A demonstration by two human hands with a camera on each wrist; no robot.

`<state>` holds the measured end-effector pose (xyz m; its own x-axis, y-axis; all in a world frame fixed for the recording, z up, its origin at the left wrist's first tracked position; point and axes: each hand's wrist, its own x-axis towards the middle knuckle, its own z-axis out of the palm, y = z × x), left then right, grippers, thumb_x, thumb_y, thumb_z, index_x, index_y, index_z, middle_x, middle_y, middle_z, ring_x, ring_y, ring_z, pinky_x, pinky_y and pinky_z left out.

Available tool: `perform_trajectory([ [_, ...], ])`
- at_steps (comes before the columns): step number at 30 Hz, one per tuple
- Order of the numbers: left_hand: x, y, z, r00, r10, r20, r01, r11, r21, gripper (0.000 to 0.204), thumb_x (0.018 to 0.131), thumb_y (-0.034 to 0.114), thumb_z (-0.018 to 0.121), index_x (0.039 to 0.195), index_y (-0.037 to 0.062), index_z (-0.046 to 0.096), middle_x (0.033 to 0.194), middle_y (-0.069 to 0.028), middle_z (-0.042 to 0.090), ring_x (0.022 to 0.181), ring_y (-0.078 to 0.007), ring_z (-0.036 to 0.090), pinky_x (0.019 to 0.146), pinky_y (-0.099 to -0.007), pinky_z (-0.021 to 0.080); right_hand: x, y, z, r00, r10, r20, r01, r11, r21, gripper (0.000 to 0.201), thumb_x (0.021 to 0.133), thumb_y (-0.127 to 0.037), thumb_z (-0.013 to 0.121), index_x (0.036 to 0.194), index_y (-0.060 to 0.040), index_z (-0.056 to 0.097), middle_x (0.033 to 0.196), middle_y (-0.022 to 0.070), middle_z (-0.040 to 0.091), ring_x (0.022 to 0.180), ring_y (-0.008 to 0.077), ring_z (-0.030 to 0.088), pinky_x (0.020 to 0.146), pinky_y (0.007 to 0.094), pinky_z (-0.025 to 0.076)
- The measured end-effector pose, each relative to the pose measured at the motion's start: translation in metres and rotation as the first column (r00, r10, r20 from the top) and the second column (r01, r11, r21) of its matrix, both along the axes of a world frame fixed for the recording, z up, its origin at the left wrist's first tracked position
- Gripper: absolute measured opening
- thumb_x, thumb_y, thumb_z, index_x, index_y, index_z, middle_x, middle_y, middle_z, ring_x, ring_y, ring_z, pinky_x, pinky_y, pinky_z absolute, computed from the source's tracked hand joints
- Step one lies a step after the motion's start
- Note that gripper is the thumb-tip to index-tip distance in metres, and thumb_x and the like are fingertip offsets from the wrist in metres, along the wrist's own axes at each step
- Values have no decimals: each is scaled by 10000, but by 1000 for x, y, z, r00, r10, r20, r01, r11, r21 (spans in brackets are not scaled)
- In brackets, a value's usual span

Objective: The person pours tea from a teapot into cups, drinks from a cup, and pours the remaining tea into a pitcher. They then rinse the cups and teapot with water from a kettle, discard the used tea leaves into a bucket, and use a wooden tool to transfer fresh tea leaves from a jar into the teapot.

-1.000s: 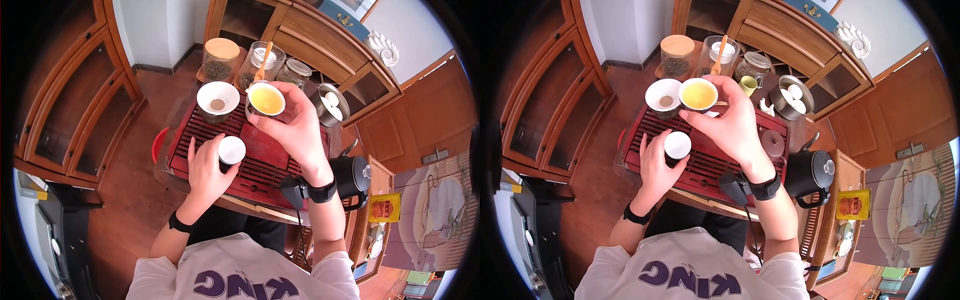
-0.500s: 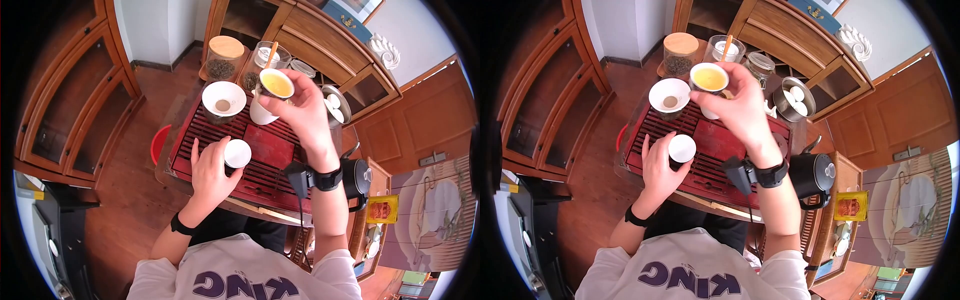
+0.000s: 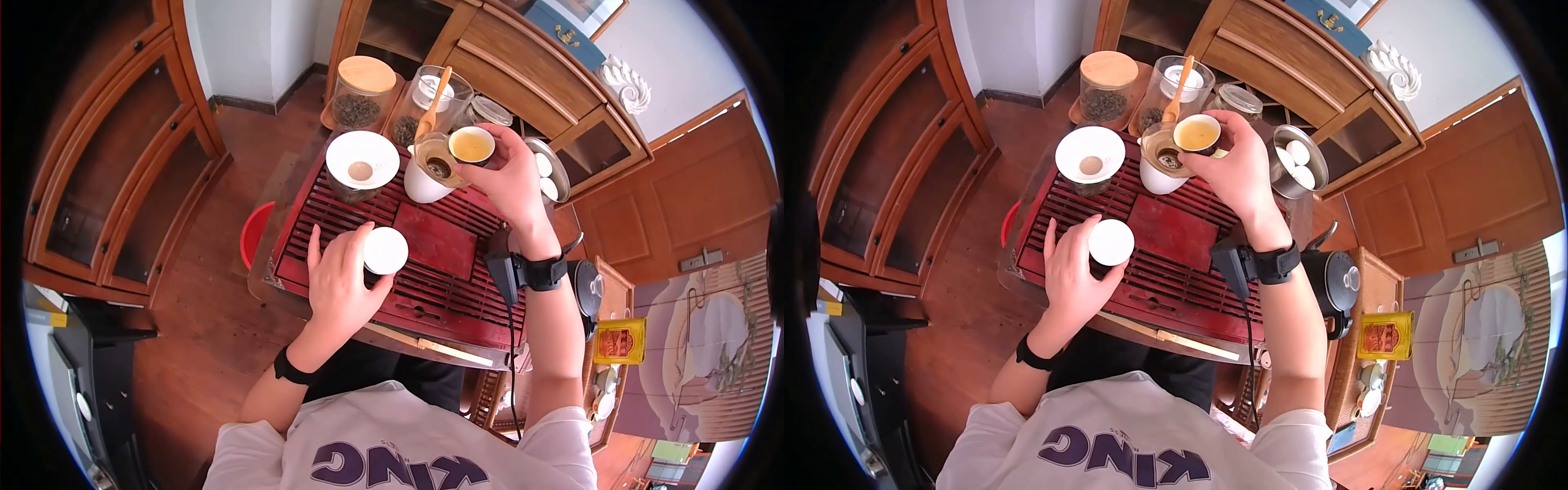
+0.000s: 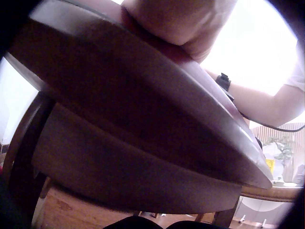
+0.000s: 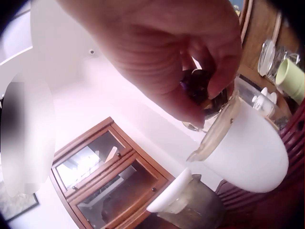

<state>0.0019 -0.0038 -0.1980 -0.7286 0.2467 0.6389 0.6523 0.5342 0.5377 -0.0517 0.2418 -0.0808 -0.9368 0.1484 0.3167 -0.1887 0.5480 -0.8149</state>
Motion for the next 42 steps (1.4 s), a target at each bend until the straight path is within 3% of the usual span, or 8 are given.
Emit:
perform_trajectory([
  [11, 0, 0, 0, 1000, 16, 13, -16, 1000, -4, 734, 695, 167, 863, 1333, 41, 523, 1085, -122, 652, 1014, -285, 643, 1159, -585, 309, 10, -16, 25, 968, -106, -227, 223, 772, 595, 514, 716, -26, 742, 1217, -82, 643, 1143, 133, 687, 1045, 347, 661, 896, 433, 548],
  [19, 0, 1, 0, 1000, 16, 15, -16, 1000, 2, 724, 695, 163, 865, 1326, 46, 529, 1079, -117, 652, 1006, -283, 646, 1155, -580, 316, 7, -13, 45, 802, 337, -493, 350, 404, 845, 478, 715, 56, 644, 1162, -108, 680, 1145, 90, 678, 1061, 300, 648, 845, 366, 568],
  [23, 0, 1, 1, 1000, 24, 7, -24, 1000, 4, 723, 689, 166, 871, 1317, 51, 532, 1082, -113, 652, 1015, -282, 648, 1150, -581, 322, 16, -12, 45, 776, 383, -502, 349, 403, 846, 482, 686, 41, 692, 1151, -84, 669, 1138, 96, 677, 1051, 311, 646, 846, 395, 564],
  [27, -1, 2, 1, 1000, 28, 5, -28, 1000, 6, 720, 686, 170, 875, 1311, 55, 535, 1088, -110, 653, 1025, -281, 649, 1148, -582, 325, 63, -37, 26, 900, -60, -432, 295, 812, 503, 522, 645, -53, 835, 1130, -50, 641, 1062, 134, 654, 979, 326, 644, 847, 402, 542],
  [28, 0, 3, 1, 999, 33, 14, -33, 999, 2, 719, 687, 172, 874, 1310, 56, 535, 1100, -109, 654, 1035, -281, 649, 1148, -582, 326, 86, -44, -3, 950, -100, -297, 171, 960, 222, 539, 659, -91, 869, 1140, -35, 632, 1056, 118, 650, 977, 278, 652, 837, 377, 536],
  [33, 1, 2, 1, 999, 32, 2, -32, 999, -6, 722, 691, 178, 876, 1315, 59, 532, 1149, -106, 661, 1096, -283, 646, 1153, -586, 323, 132, -59, -69, 981, -186, 63, 193, 971, -144, 569, 696, -74, 881, 1196, -17, 615, 1126, 100, 669, 1033, 211, 668, 874, 332, 541],
  [37, 1, 1, -1, 1000, 6, -2, -6, 1000, -29, 721, 701, 185, 877, 1323, 59, 537, 1166, -104, 663, 1108, -283, 647, 1152, -589, 325, 141, -66, -79, 974, -227, 25, 218, 956, 195, 609, 692, -98, 886, 1234, -3, 626, 1156, 144, 675, 1063, 261, 677, 916, 356, 540],
  [42, 0, 0, -2, 1000, 21, 15, -20, 999, -40, 702, 713, 202, 878, 1322, 63, 557, 1182, -98, 671, 1120, -281, 647, 1145, -598, 336, 144, -68, -84, 972, -232, -35, 234, 944, 234, 688, 678, -147, 872, 1292, -25, 588, 1155, 143, 655, 1088, 346, 619, 937, 435, 508],
])
